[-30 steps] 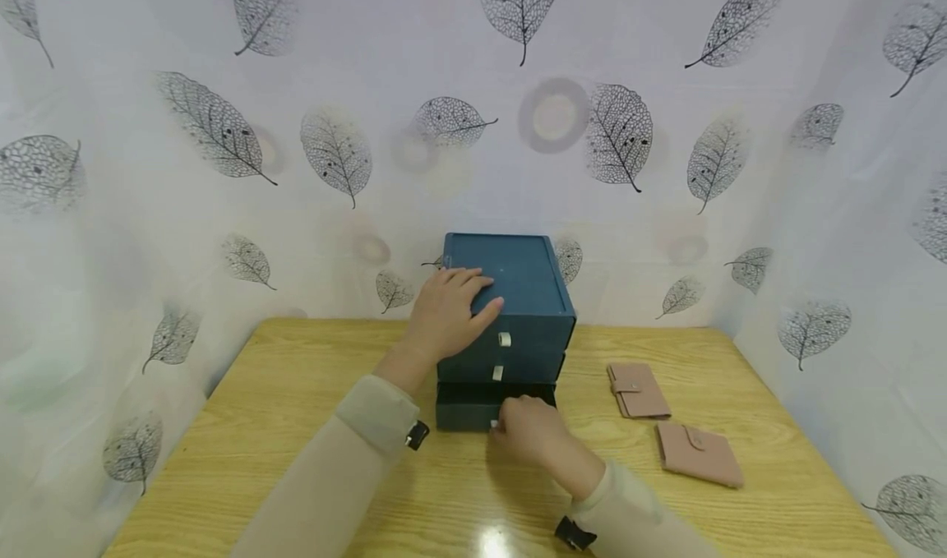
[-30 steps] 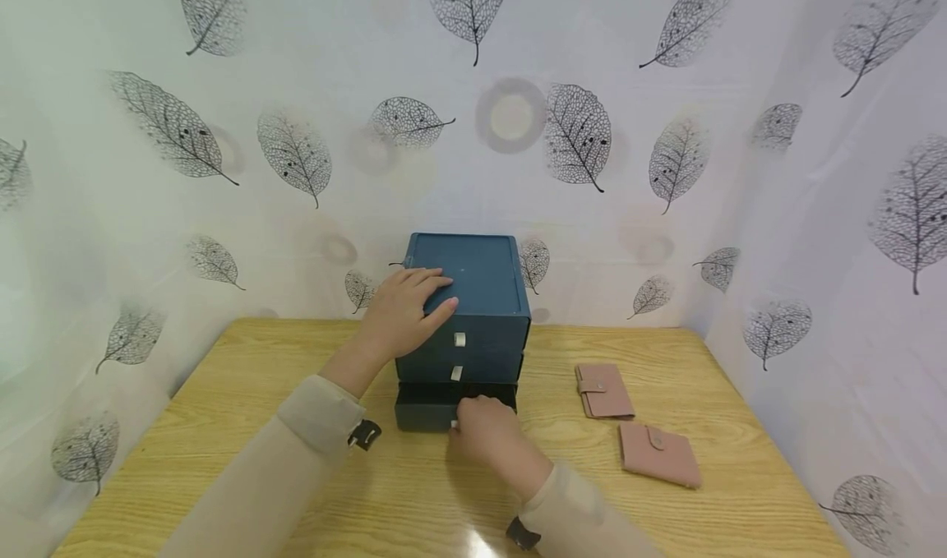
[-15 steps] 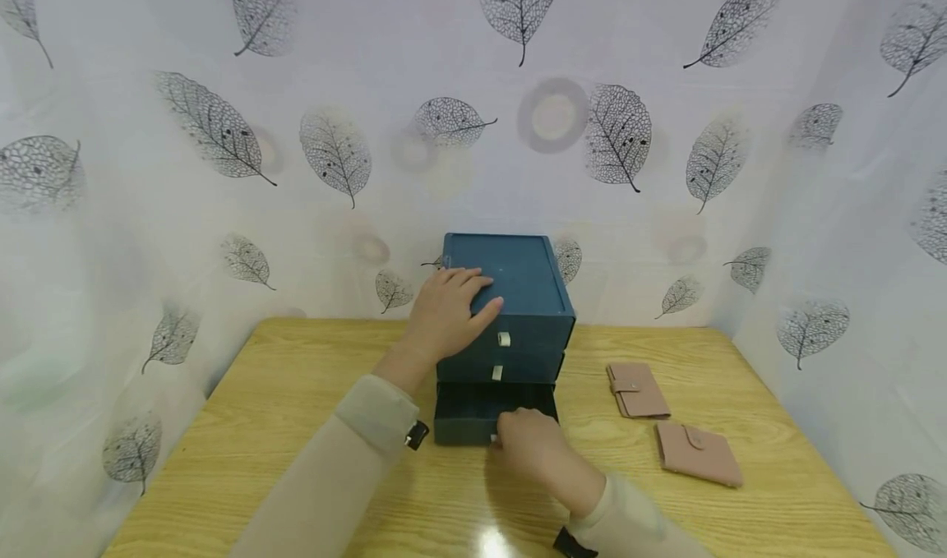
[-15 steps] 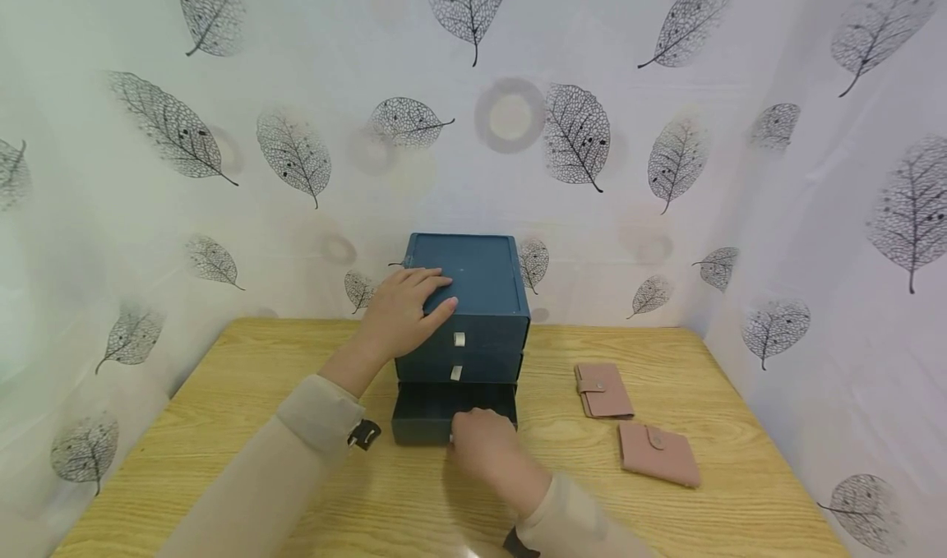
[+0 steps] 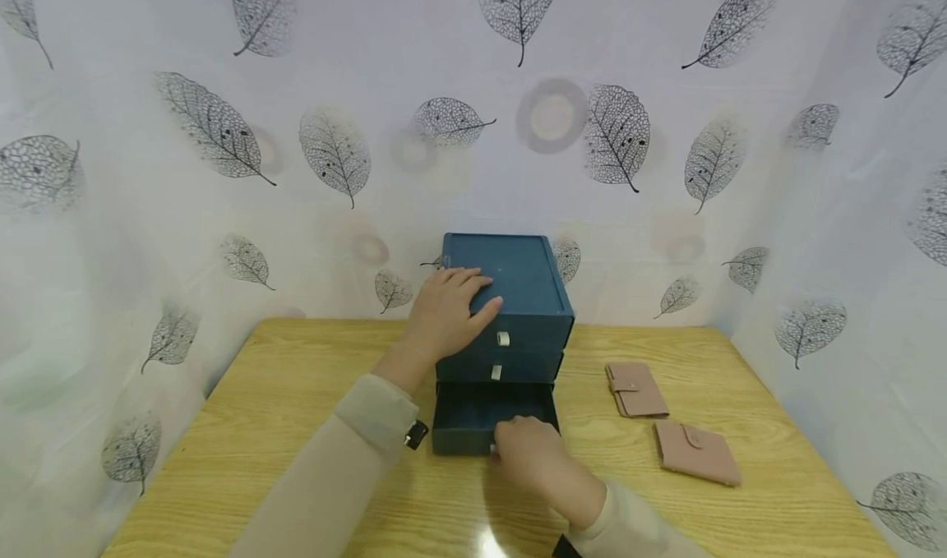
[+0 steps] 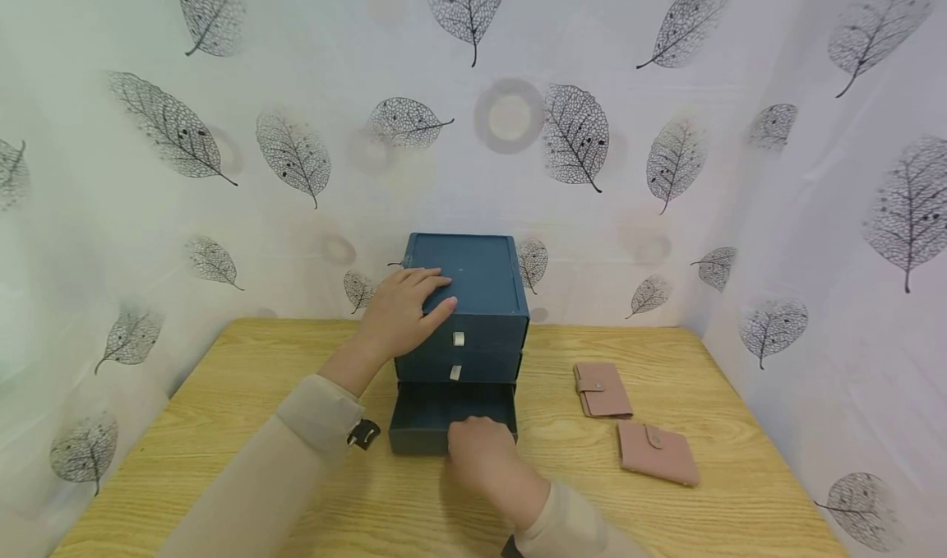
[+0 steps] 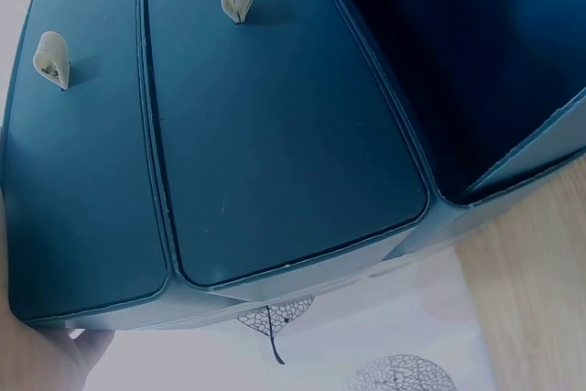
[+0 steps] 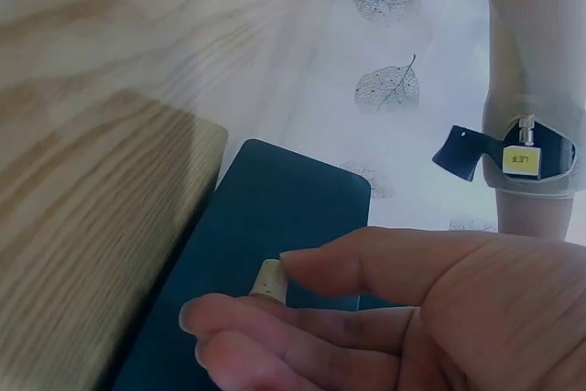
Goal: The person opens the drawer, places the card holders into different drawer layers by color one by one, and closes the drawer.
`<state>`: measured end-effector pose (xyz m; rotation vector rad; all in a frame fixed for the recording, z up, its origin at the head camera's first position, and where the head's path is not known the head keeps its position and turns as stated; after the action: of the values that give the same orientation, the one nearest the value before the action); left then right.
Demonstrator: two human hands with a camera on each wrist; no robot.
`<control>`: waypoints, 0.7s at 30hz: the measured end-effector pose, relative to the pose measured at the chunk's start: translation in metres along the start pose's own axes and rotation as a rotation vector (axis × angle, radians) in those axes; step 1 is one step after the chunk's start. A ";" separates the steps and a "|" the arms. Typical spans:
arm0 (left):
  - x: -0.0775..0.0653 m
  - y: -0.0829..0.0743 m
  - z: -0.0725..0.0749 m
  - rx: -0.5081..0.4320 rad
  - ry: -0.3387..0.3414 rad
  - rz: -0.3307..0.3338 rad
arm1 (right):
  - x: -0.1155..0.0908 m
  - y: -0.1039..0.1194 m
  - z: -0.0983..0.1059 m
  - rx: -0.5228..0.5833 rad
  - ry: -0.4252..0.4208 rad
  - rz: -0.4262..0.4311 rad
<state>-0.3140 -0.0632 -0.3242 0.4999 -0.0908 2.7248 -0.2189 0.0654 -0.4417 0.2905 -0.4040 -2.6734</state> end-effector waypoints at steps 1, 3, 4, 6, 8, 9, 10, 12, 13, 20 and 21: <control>0.000 0.000 0.000 -0.001 0.000 0.000 | -0.001 0.001 0.000 0.001 0.003 0.002; 0.000 0.000 0.000 -0.002 0.001 0.000 | -0.002 0.001 0.000 -0.001 0.013 0.004; 0.000 0.000 0.000 -0.002 0.002 0.000 | -0.002 0.002 0.000 -0.001 0.021 0.003; 0.000 0.000 0.001 -0.004 0.004 -0.002 | -0.004 0.002 0.000 0.000 0.032 -0.003; 0.000 0.000 0.001 -0.002 0.005 -0.002 | -0.005 0.003 0.000 0.000 0.043 -0.009; 0.000 0.000 0.002 -0.001 0.006 -0.003 | -0.005 0.003 0.000 -0.001 0.047 -0.010; 0.000 0.000 0.002 0.000 0.006 -0.003 | -0.006 0.004 0.000 -0.002 0.052 -0.010; 0.000 0.000 0.002 0.002 0.004 -0.003 | -0.007 0.004 0.000 0.000 0.064 -0.011; 0.000 0.000 0.002 0.003 0.003 -0.003 | -0.007 0.005 0.000 -0.002 0.067 -0.011; 0.000 0.000 0.000 -0.005 -0.009 -0.005 | -0.009 0.006 -0.002 0.003 0.087 -0.009; 0.000 0.000 0.000 -0.006 -0.012 -0.005 | -0.009 0.006 -0.002 0.003 0.088 -0.010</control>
<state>-0.3137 -0.0630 -0.3238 0.5144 -0.1004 2.7158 -0.2079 0.0635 -0.4406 0.4111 -0.3808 -2.6589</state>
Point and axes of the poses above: each hand's wrist, its own x-axis towards the middle knuckle, its own z-axis out of the back of the hand, y = z × x, the point moved 5 cm from there along x, towards the middle knuckle, and after that the axes turned 11 degrees about x, right-handed, at the moved point
